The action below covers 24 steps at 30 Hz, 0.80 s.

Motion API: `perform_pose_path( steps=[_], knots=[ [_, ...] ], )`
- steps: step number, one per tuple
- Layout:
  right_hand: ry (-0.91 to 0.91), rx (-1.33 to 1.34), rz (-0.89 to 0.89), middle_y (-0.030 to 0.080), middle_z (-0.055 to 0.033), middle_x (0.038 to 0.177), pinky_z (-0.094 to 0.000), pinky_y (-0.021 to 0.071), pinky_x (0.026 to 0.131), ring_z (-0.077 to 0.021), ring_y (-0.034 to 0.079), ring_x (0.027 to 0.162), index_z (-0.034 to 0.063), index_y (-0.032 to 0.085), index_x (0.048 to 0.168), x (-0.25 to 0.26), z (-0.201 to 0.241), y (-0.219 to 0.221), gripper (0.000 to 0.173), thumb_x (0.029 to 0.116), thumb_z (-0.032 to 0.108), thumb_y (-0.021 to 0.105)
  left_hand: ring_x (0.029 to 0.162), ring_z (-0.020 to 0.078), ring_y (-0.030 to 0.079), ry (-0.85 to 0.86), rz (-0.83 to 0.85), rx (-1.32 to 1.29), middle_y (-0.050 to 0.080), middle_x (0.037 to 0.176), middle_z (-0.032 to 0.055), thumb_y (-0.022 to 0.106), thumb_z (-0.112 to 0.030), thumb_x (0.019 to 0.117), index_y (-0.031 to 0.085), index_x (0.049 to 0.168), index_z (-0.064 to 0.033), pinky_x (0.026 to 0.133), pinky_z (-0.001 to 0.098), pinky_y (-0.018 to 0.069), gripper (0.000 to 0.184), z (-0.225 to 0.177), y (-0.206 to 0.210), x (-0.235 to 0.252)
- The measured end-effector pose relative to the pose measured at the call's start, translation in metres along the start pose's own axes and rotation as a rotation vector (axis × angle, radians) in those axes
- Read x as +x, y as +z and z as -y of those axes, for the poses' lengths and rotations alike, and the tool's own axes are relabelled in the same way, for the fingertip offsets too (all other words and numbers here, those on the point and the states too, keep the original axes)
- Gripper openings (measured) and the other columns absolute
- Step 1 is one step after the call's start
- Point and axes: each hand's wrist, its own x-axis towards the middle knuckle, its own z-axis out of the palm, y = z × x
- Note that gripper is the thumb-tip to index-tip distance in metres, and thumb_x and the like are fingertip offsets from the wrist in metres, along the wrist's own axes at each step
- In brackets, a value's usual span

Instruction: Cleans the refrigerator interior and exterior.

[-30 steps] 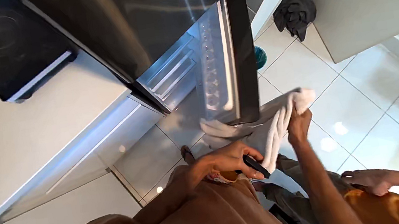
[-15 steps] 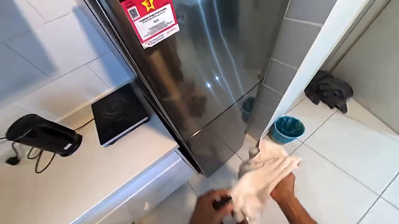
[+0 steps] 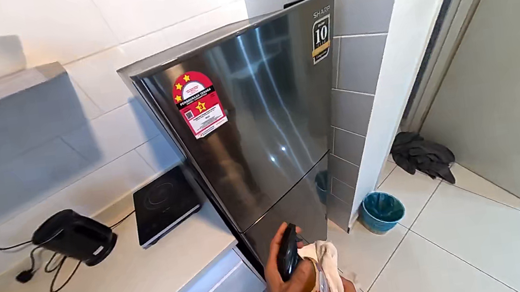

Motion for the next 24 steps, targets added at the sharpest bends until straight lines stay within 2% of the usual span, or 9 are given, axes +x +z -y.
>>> perform_pose_path(
  steps=[2,5,9,13,15,17,19,21,24],
  knots=[
    [0.025,-0.047,0.045,0.077,-0.0098,0.106,-0.0414,0.0617,0.090,-0.0195,0.074,0.101,0.0122,0.068,0.116,-0.002,0.010,-0.007,0.046,0.1091,0.035,0.029,0.124,0.0224,0.061,0.106,0.179,0.057,0.060,0.140,0.0177,0.077,-0.042,0.0903,0.033,0.153,0.0094,0.103,0.0341,0.0531,0.092,0.016,0.002,-0.008],
    [0.097,-0.262,0.076,0.076,-0.0086,0.109,-0.0401,0.0610,0.091,-0.0180,0.072,0.103,0.0112,0.065,0.124,-0.005,0.017,-0.015,0.040,0.1082,0.035,0.036,0.122,0.0275,0.064,0.049,0.202,0.024,0.069,0.126,0.0171,0.074,-0.029,0.0941,0.046,0.142,0.0084,0.108,0.0419,0.0501,0.067,0.031,0.008,-0.024],
    [0.159,-0.509,-0.039,0.072,-0.0100,0.117,-0.0405,0.0598,0.095,-0.0183,0.070,0.108,0.0059,0.051,0.139,-0.005,0.010,-0.018,0.045,0.1124,0.032,0.027,0.090,0.0206,0.071,-0.134,-0.183,0.057,0.073,0.103,0.0137,0.063,-0.006,0.0916,0.051,0.134,0.0112,0.083,0.0352,0.0604,0.047,0.004,0.021,-0.014],
    [0.229,-0.586,-0.078,0.073,-0.0096,0.112,-0.0397,0.0611,0.091,-0.0182,0.072,0.103,0.0067,0.055,0.136,-0.009,0.007,-0.035,0.043,0.1121,0.036,0.033,0.060,0.0161,0.067,-0.113,-0.375,0.151,0.068,0.071,0.0076,0.062,-0.020,0.1007,0.062,0.115,0.0022,0.058,0.0294,0.0590,0.026,-0.015,-0.002,0.024],
    [0.278,-0.643,-0.082,0.074,-0.0097,0.110,-0.0402,0.0614,0.090,-0.0186,0.072,0.101,0.0064,0.057,0.134,-0.012,0.009,-0.049,0.043,0.1112,0.038,0.037,0.065,0.0146,0.067,-0.012,-0.382,0.238,0.069,0.077,0.0045,0.067,-0.027,0.0986,0.064,0.118,-0.0023,0.062,0.0281,0.0587,0.032,-0.023,-0.013,0.036],
    [0.318,-0.667,-0.110,0.074,-0.0109,0.109,-0.0418,0.0617,0.089,-0.0203,0.073,0.100,0.0063,0.058,0.133,-0.014,0.009,-0.068,0.045,0.1104,0.041,0.040,0.082,0.0167,0.067,0.078,-0.391,0.288,0.068,0.101,0.0050,0.072,-0.035,0.0951,0.063,0.128,-0.0058,0.074,0.0319,0.0599,0.045,-0.032,-0.024,0.045],
    [0.339,-0.683,-0.165,0.074,-0.0117,0.107,-0.0432,0.0620,0.087,-0.0218,0.073,0.098,0.0061,0.060,0.130,-0.014,0.009,-0.084,0.046,0.1094,0.043,0.043,0.081,0.0167,0.068,0.175,-0.394,0.297,0.070,0.104,0.0051,0.074,-0.034,0.0947,0.064,0.128,-0.0066,0.072,0.0315,0.0610,0.044,-0.042,-0.029,0.052],
    [0.347,-0.709,-0.221,0.074,-0.0128,0.105,-0.0447,0.0621,0.085,-0.0233,0.073,0.096,0.0054,0.061,0.128,-0.012,0.011,-0.097,0.048,0.1087,0.045,0.045,0.062,0.0143,0.066,0.268,-0.397,0.297,0.070,0.081,0.0027,0.074,-0.028,0.0949,0.068,0.111,-0.0070,0.057,0.0286,0.0600,0.027,-0.048,-0.029,0.054],
    [0.329,-0.750,-0.296,0.074,-0.0135,0.104,-0.0456,0.0619,0.084,-0.0245,0.073,0.095,0.0049,0.062,0.128,-0.006,0.012,-0.109,0.051,0.1079,0.048,0.045,0.053,0.0138,0.062,0.371,-0.409,0.298,0.063,0.063,0.0006,0.073,-0.028,0.0956,0.066,0.091,-0.0079,0.053,0.0292,0.0577,0.021,-0.049,-0.027,0.044]
  ],
)
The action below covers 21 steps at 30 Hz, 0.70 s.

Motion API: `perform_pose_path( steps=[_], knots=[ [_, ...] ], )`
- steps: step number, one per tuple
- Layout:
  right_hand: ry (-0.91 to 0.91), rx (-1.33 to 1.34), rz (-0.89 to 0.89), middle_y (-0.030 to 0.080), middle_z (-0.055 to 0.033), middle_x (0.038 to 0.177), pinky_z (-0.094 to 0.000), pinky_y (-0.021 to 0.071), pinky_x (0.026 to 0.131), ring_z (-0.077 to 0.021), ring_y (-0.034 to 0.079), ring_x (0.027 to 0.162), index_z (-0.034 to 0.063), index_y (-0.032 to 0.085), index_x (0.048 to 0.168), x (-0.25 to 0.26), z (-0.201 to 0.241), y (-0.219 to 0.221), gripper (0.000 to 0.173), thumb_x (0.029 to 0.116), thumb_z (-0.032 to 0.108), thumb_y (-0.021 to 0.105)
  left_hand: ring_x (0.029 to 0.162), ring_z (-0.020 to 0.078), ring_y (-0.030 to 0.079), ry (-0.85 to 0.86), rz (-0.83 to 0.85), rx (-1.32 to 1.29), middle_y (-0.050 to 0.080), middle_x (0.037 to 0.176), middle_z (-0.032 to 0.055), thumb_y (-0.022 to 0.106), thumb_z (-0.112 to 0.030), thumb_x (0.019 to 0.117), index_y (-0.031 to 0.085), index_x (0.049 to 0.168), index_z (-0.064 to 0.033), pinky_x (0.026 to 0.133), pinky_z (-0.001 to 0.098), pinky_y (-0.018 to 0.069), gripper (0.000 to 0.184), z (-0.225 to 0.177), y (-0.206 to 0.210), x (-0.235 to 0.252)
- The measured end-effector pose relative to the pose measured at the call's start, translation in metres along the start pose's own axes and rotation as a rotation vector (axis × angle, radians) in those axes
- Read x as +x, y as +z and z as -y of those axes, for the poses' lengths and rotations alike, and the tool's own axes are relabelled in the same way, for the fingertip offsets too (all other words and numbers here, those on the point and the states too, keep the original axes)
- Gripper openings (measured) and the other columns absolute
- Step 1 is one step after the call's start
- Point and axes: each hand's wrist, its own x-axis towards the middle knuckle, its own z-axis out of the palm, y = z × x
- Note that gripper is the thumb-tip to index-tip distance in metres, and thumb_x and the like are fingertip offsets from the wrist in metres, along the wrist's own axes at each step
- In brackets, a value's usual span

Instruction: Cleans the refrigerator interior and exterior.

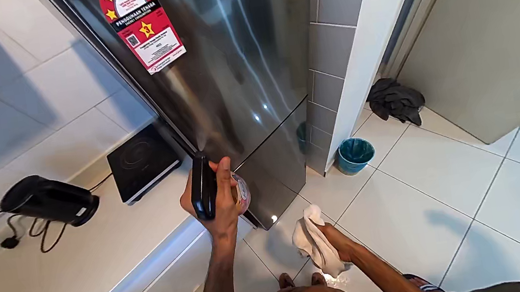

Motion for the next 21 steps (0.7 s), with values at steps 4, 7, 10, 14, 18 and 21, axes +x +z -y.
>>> perform_pose_path(
  steps=[4,7,10,14,18,21],
  knots=[
    [-0.031,-0.013,-0.038,0.074,-0.0131,0.105,-0.0447,0.0621,0.084,-0.0235,0.073,0.095,0.0045,0.061,0.129,0.005,-0.001,-0.003,0.050,0.1084,0.047,0.045,0.063,0.0148,0.069,-0.087,0.030,-0.032,0.071,0.077,0.0024,0.075,-0.024,0.0928,0.066,0.102,-0.0058,0.062,0.0303,0.0619,0.022,0.007,-0.016,-0.020],
    [-0.036,0.008,-0.054,0.073,-0.0089,0.108,-0.0418,0.0612,0.085,-0.0186,0.071,0.097,0.0073,0.058,0.133,-0.005,-0.004,-0.004,0.045,0.1112,0.041,0.037,0.059,0.0142,0.066,-0.306,0.164,0.067,0.071,0.079,0.0012,0.076,-0.023,0.0927,0.069,0.104,-0.0074,0.054,0.0303,0.0601,0.020,0.054,-0.038,-0.063],
    [0.024,0.099,-0.075,0.073,-0.0103,0.111,-0.0436,0.0614,0.087,-0.0207,0.072,0.101,0.0067,0.059,0.132,0.001,-0.023,-0.023,0.048,0.1119,0.042,0.033,0.048,0.0149,0.061,-0.434,0.122,0.259,0.063,0.060,0.0007,0.073,-0.028,0.0947,0.066,0.084,-0.0093,0.046,0.0320,0.0546,0.022,0.106,-0.064,-0.136],
    [0.061,0.246,-0.092,0.073,-0.0100,0.111,-0.0442,0.0603,0.089,-0.0208,0.071,0.103,0.0089,0.059,0.132,-0.008,-0.050,-0.047,0.051,0.1125,0.040,0.024,0.064,0.0149,0.068,-0.687,0.312,0.364,0.075,0.090,0.0052,0.078,-0.026,0.0906,0.071,0.110,-0.0038,0.058,0.0320,0.0596,0.030,0.146,-0.102,-0.194],
    [0.047,0.373,-0.186,0.073,-0.0092,0.112,-0.0455,0.0592,0.090,-0.0215,0.070,0.105,0.0120,0.060,0.131,-0.006,-0.068,-0.063,0.050,0.1121,0.043,0.025,0.051,0.0136,0.061,-0.800,0.287,0.480,0.067,0.066,0.0027,0.078,-0.032,0.0909,0.071,0.092,-0.0045,0.048,0.0309,0.0536,0.028,0.190,-0.125,-0.239],
    [-0.014,0.442,-0.272,0.072,-0.0116,0.113,-0.0465,0.0602,0.089,-0.0228,0.071,0.104,0.0096,0.057,0.133,-0.003,-0.068,-0.064,0.051,0.1127,0.039,0.021,0.060,0.0142,0.066,-0.822,0.344,0.408,0.072,0.079,0.0041,0.079,-0.027,0.0897,0.072,0.098,-0.0019,0.055,0.0311,0.0580,0.027,0.183,-0.128,-0.236]
  ],
)
